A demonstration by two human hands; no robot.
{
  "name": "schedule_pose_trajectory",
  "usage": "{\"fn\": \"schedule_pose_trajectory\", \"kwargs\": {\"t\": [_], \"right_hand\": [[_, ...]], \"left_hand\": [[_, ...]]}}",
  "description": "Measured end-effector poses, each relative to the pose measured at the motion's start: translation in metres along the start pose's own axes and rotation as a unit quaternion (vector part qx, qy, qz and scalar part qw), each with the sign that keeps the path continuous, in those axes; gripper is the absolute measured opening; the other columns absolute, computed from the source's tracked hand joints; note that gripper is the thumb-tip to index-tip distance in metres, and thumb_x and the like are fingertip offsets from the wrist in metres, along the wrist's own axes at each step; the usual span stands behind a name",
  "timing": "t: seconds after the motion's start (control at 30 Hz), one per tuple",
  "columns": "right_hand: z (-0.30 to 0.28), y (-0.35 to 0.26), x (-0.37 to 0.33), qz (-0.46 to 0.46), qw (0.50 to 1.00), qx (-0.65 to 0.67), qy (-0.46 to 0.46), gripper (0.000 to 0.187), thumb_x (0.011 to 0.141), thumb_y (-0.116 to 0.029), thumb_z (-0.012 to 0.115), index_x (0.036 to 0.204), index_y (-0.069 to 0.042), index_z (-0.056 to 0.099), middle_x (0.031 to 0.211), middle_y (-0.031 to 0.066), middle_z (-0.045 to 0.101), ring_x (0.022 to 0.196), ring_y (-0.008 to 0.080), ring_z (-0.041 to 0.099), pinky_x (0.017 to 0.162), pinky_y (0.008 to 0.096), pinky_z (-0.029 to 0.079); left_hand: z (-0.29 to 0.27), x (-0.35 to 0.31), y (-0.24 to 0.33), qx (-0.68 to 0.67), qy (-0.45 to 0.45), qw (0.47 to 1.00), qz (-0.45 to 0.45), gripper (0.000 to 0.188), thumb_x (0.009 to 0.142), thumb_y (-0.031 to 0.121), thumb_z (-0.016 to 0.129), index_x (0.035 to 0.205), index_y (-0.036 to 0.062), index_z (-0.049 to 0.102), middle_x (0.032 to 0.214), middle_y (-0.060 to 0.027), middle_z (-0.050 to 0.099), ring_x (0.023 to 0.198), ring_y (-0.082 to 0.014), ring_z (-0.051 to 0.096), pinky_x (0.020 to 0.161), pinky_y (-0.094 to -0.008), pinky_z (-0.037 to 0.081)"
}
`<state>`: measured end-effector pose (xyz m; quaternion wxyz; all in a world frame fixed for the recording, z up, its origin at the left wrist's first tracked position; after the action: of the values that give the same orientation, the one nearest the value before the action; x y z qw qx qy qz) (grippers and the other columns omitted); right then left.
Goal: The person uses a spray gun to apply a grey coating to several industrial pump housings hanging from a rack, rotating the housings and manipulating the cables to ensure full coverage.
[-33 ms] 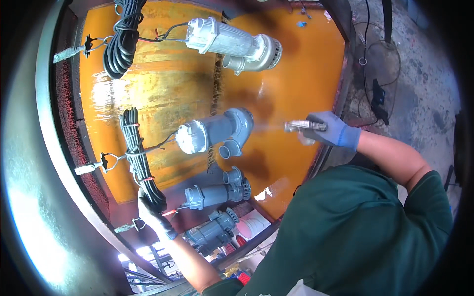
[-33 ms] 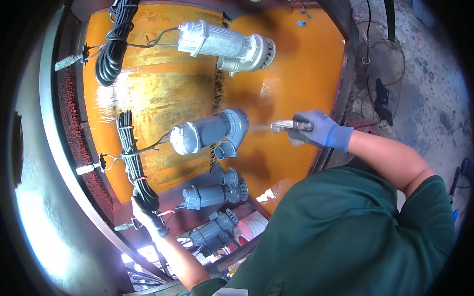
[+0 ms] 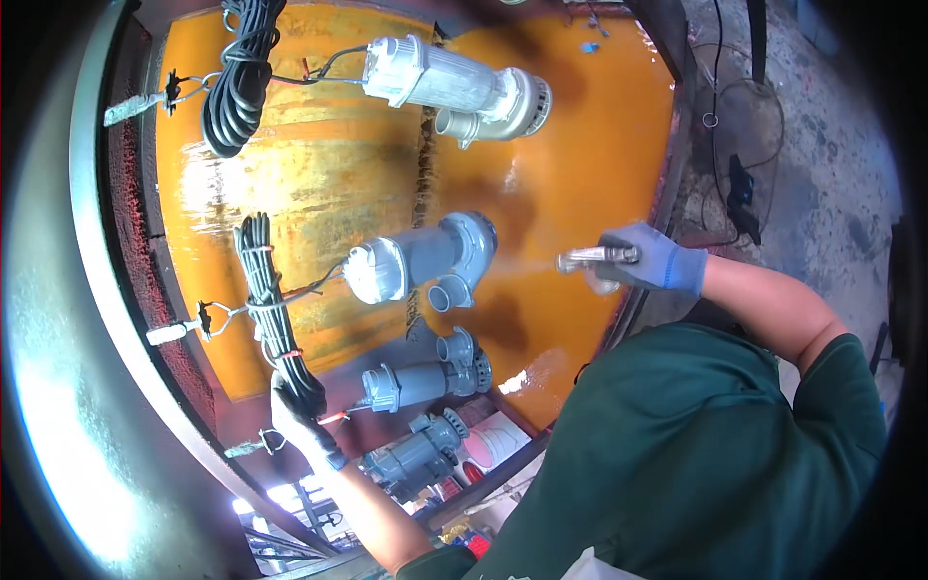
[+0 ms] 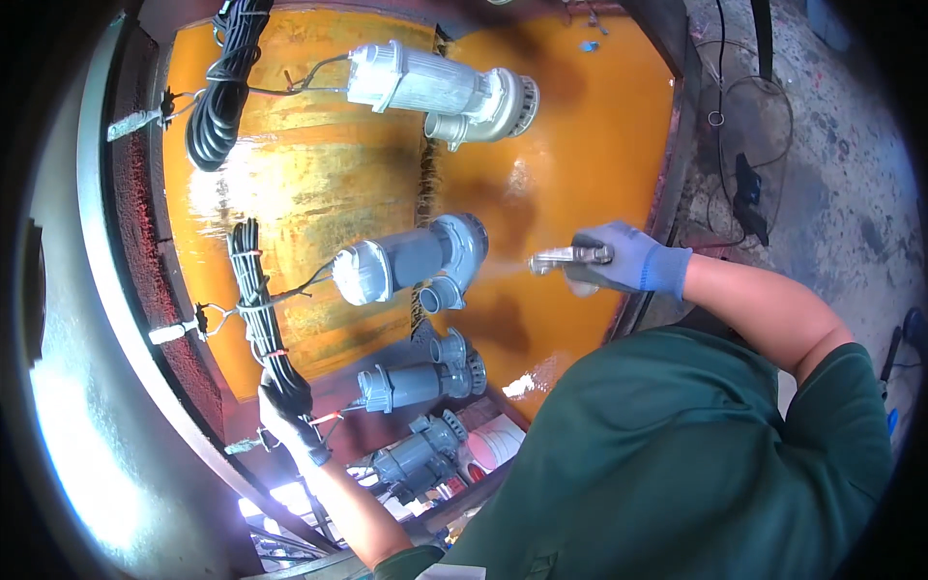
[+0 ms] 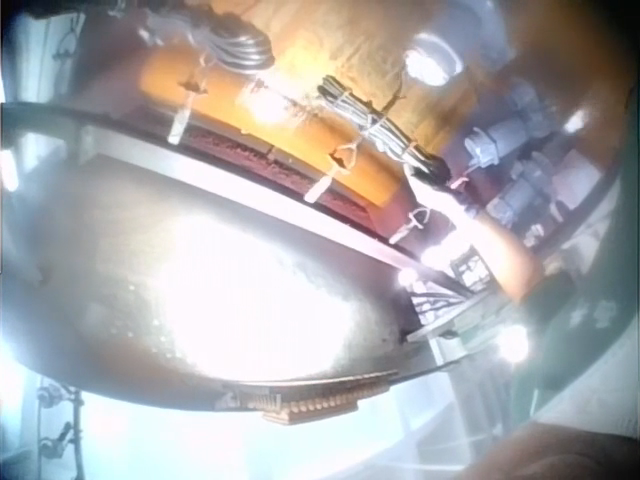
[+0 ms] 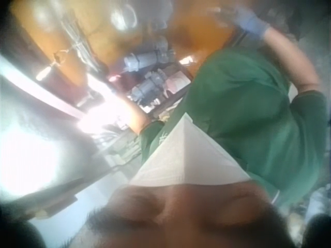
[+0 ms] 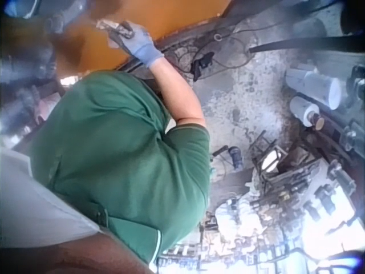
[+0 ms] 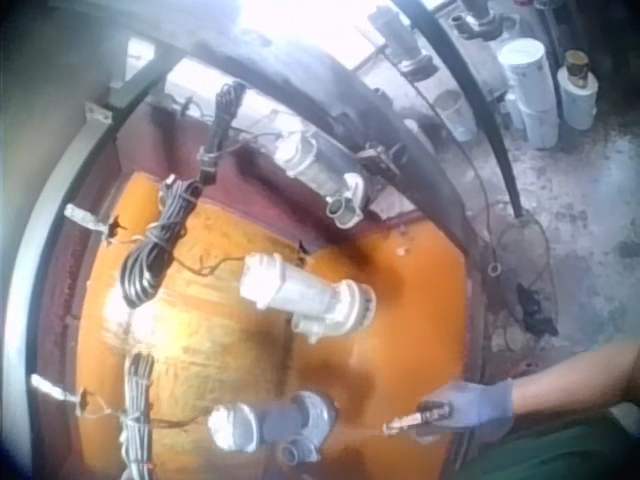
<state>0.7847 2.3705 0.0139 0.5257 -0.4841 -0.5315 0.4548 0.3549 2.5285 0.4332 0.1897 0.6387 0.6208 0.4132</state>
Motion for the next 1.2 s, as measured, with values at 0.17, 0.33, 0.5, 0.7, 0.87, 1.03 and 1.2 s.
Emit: {"fn": "schedule_pose_trajectory", "kwargs": {"t": [0.17, 0.33, 0.5, 0.7, 0.87, 1.03, 1.2], "right_hand": [[-0.01, -0.003, -0.002, 0.045, 0.993, 0.083, 0.077, 0.025, 0.097, -0.03, 0.078, 0.099, -0.006, 0.07, 0.084, 0.016, 0.072, 0.077, 0.0309, 0.074, 0.07, 0.0395, 0.056], [-0.029, -0.009, -0.012, -0.004, 0.999, 0.004, -0.048, 0.023, 0.097, -0.028, 0.078, 0.1, -0.006, 0.071, 0.087, 0.0153, 0.075, 0.083, 0.0283, 0.077, 0.073, 0.0373, 0.057], [-0.042, -0.037, -0.011, 0.039, 0.995, 0.076, 0.06, 0.027, 0.093, -0.028, 0.079, 0.1, -0.003, 0.069, 0.088, 0.0163, 0.075, 0.082, 0.0352, 0.075, 0.074, 0.0412, 0.057], [-0.058, -0.073, -0.022, -0.034, 0.996, -0.037, -0.079, 0.024, 0.092, -0.023, 0.08, 0.095, -0.002, 0.068, 0.08, 0.0176, 0.069, 0.075, 0.0361, 0.072, 0.068, 0.0392, 0.054], [-0.063, -0.114, -0.021, -0.097, 0.994, 0.027, 0.032, 0.023, 0.091, -0.018, 0.08, 0.104, -0.002, 0.072, 0.085, 0.0164, 0.072, 0.077, 0.0337, 0.074, 0.07, 0.0403, 0.056], [-0.05, -0.134, -0.024, -0.2, 0.98, -0.006, -0.004, 0.026, 0.089, -0.014, 0.081, 0.111, -0.004, 0.07, 0.089, 0.0167, 0.072, 0.081, 0.0374, 0.073, 0.072, 0.0416, 0.057], [-0.041, -0.144, -0.018, -0.156, 0.987, 0.015, 0.016, 0.027, 0.087, -0.014, 0.083, 0.109, -0.004, 0.069, 0.089, 0.0165, 0.072, 0.082, 0.0388, 0.072, 0.071, 0.0425, 0.057]], "left_hand": [[0.024, -0.007, 0.01, 0.024, 0.112, 0.993, -0.014, 0.035, 0.11, 0.033, 0.056, 0.11, 0.0022, 0.071, 0.06, -0.0077, 0.059, 0.043, -0.017, 0.054, 0.04, -0.0279, 0.038], [-0.013, 0.021, -0.021, 0.166, 0.119, 0.975, 0.084, 0.032, 0.109, 0.026, 0.058, 0.123, -0.0014, 0.067, 0.1, -0.0106, 0.069, 0.084, -0.0176, 0.063, 0.074, -0.0308, 0.047], [-0.041, 0.054, -0.057, 0.201, 0.148, 0.939, 0.239, 0.038, 0.107, 0.019, 0.058, 0.137, -0.0034, 0.061, 0.135, -0.017, 0.066, 0.12, -0.0277, 0.063, 0.106, -0.0379, 0.047], [-0.035, 0.071, -0.061, 0.31, 0.108, 0.893, 0.308, 0.057, 0.095, 0.021, 0.076, 0.142, -0.0057, 0.058, 0.148, -0.0222, 0.061, 0.133, -0.0391, 0.062, 0.112, -0.0438, 0.05], [0.013, 0.04, -0.032, 0.309, 0.121, 0.906, 0.262, 0.053, 0.11, 0.029, 0.059, 0.151, -0.0046, 0.054, 0.154, -0.0204, 0.058, 0.141, -0.0313, 0.055, 0.12, -0.0413, 0.04], [0.028, 0.021, -0.025, 0.236, 0.124, 0.935, 0.236, 0.057, 0.113, 0.032, 0.054, 0.156, -0.0042, 0.048, 0.155, -0.0198, 0.055, 0.141, -0.0279, 0.053, 0.119, -0.0388, 0.039], [0.024, 0.03, -0.045, 0.215, 0.115, 0.942, 0.229, 0.061, 0.112, 0.031, 0.057, 0.16, -0.0037, 0.041, 0.157, -0.0233, 0.05, 0.137, -0.0293, 0.057, 0.109, -0.0378, 0.051]]}}
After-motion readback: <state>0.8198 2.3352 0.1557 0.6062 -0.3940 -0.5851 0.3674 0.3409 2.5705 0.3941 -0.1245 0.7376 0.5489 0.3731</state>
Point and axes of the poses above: each hand's wrist, its own x-axis towards the middle knuckle, its own z-axis out of the palm, y = z × x, the point moved 2 cm from there along x, towards the middle knuckle
